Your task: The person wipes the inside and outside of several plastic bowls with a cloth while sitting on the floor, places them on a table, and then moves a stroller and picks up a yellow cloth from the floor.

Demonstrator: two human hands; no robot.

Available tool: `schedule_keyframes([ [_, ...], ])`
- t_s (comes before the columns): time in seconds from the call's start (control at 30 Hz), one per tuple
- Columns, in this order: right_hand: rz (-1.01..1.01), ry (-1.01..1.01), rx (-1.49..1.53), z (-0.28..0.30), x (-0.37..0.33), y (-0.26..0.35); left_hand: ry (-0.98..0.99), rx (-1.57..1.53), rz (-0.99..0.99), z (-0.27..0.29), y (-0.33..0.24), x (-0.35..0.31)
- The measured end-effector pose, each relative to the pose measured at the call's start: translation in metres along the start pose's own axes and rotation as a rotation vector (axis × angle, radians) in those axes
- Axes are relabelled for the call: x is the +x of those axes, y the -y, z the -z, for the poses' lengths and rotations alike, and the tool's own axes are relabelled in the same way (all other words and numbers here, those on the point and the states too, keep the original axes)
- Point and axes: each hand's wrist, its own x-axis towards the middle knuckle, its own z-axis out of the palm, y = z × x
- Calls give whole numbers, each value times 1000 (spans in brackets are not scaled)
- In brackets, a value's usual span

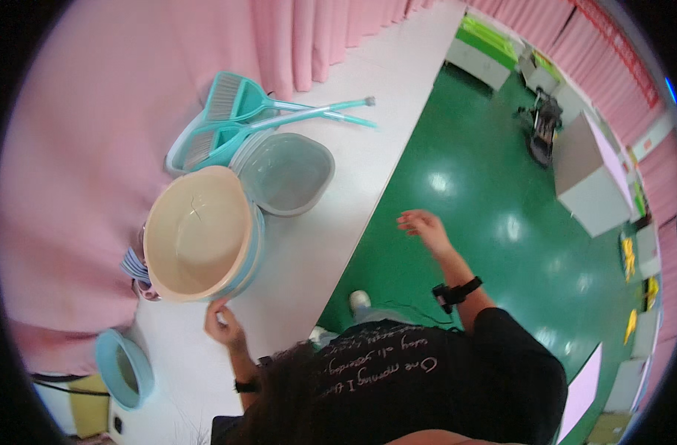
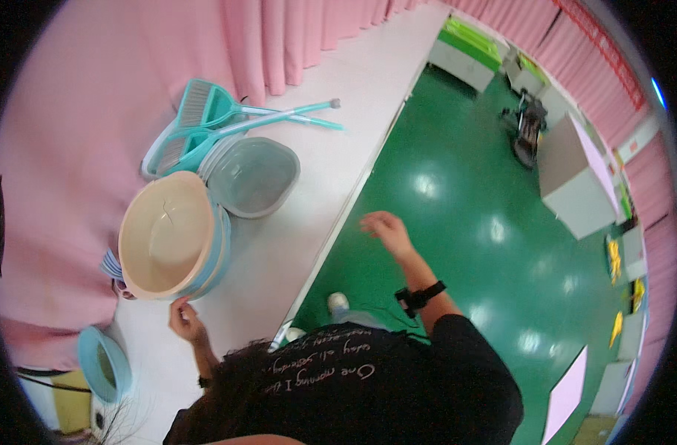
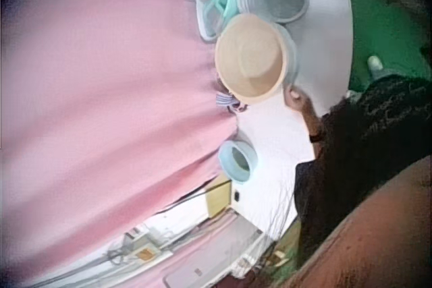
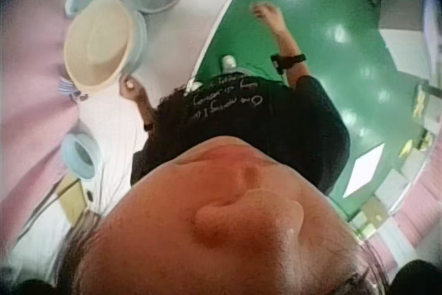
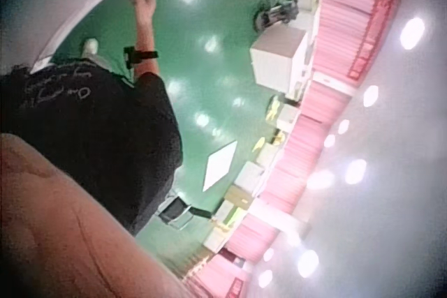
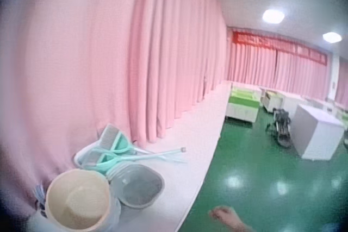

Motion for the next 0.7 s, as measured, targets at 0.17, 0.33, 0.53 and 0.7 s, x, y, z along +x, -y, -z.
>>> schedule_keyframes([
  [0.17,-23,-274,82,142,-15,-34,251,46,-212,-161,-88,-29],
  [0.33,114,-288,101,239,-12,-78,431,-59,-184,-309,-148,-35],
  [0.53,50,-478,182,311,-91,-67,711,-177,-185,-396,-237,-51],
  [0.7,75,-436,267,211,-182,-34,912,-224,-252,-304,-252,-20],
])
